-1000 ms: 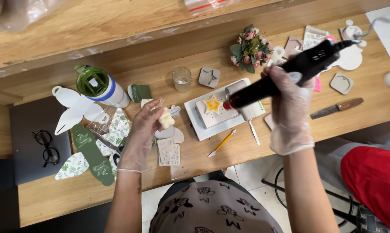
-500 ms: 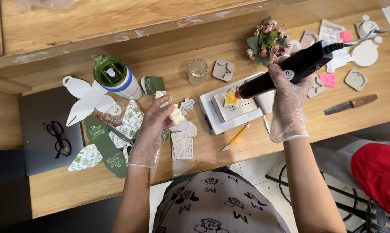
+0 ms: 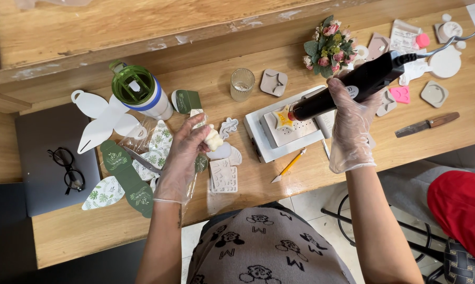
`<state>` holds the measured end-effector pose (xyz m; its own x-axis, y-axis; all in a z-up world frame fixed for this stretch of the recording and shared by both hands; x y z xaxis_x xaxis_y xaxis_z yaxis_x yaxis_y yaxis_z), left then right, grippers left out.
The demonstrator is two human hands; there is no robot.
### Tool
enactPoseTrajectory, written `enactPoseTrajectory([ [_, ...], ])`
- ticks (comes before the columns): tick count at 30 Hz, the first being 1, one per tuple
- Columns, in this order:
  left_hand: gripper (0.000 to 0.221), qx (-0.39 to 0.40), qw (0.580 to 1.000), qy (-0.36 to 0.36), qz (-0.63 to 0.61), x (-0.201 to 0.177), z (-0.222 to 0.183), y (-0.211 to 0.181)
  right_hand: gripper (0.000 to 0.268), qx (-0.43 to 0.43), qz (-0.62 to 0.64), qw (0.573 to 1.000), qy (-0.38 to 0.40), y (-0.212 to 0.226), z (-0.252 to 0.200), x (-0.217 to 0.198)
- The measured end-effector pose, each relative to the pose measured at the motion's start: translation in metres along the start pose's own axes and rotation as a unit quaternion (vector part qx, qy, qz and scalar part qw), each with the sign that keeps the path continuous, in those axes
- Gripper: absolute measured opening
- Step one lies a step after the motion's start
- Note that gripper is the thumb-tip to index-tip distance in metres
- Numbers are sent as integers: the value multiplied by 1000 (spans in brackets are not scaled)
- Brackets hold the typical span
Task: Shaping and assembling decorative wax candles using a heat tool and sculpting implements.
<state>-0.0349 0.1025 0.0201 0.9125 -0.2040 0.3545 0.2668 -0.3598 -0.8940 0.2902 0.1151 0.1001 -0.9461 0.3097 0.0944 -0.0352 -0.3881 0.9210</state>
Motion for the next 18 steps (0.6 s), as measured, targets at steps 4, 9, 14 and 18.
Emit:
enactPoseTrajectory([
  [4,55,8,1000,-6,-3,-7,1,10,43,8,-12,1000,2,0,1,-1],
  [9,56,5,1000,1,-6,-6,-1,7,41,13,-17,1000,2,-1,1,-1],
  [14,55,3,1000,1,-9,-1,-3,-3,45,17,-11,1000,-20,30,7,6],
  [18,59,-94,994,-42,-23,5,-12,-23,23,58,31,998,12,53,32,-50],
])
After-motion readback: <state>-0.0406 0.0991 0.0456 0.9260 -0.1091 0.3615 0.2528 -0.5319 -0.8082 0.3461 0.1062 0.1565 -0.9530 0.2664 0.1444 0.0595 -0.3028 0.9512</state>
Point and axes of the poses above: each hand's wrist, its own z-axis towards the middle knuckle, its own x-axis out of the palm, y = z × x, the point moved 1 cm from there along z, towards the middle knuckle, and after that the axes turned 14 degrees about y, right-handed, at the moved point
